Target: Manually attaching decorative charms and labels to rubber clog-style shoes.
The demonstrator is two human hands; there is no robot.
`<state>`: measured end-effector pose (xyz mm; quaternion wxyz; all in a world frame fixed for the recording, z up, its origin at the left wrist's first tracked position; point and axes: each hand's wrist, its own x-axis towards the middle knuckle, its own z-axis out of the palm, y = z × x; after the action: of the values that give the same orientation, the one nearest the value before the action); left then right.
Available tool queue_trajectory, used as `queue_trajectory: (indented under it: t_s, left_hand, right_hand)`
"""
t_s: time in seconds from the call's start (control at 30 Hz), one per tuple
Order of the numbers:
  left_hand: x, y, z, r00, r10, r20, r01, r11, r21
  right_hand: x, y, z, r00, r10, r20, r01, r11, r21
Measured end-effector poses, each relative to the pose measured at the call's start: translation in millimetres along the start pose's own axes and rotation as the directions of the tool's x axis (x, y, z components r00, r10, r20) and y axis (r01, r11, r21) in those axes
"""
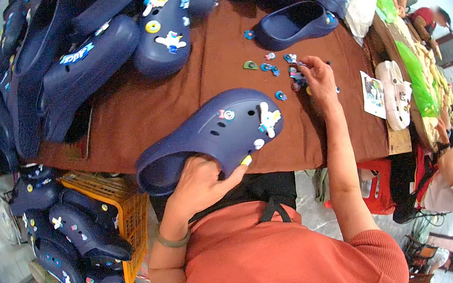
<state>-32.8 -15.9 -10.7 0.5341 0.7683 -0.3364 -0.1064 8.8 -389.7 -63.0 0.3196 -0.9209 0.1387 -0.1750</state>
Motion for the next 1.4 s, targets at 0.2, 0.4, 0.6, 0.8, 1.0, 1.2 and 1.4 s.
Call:
queue_trajectory:
  t_s: [0.2,0.4,0.6,0.8,1.0,1.2,1.4]
  left_hand:
    - [0,-3,-4,0.999,0.025,0.032,-0.025,1.000,-0.015]
    - [-1,-9,-1,0.995,0.099,-0.013,-0.099,0.995,-0.011]
    - [-6,-12,1,0.993,0.120,-0.018,-0.120,0.993,-0.017]
    - [-7,-10,-3,0.988,0.154,0.000,-0.154,0.988,0.010]
    - [-7,-11,-6,0.992,0.123,0.027,-0.124,0.992,0.022]
    - [-4,-9,-5,0.985,0.173,-0.002,-0.173,0.984,0.036]
    - [-4,-16,3,0.959,0.268,-0.095,-0.264,0.963,0.052]
  right_hand:
    - [-14,-52,0,0.996,-0.062,-0.062,0.077,0.958,0.275]
    - [-51,-140,-6,0.919,-0.393,-0.026,0.381,0.869,0.316]
    - [-83,-197,14,0.663,-0.748,0.018,0.728,0.651,0.215]
    - [-89,-201,35,0.595,-0.803,-0.041,0.795,0.579,0.181]
    - [-99,-206,26,0.635,-0.768,0.085,0.766,0.640,0.063]
    - [-95,-209,17,0.649,-0.722,0.239,0.735,0.676,0.049]
    - [-97,-212,16,0.598,-0.732,0.326,0.758,0.649,0.068]
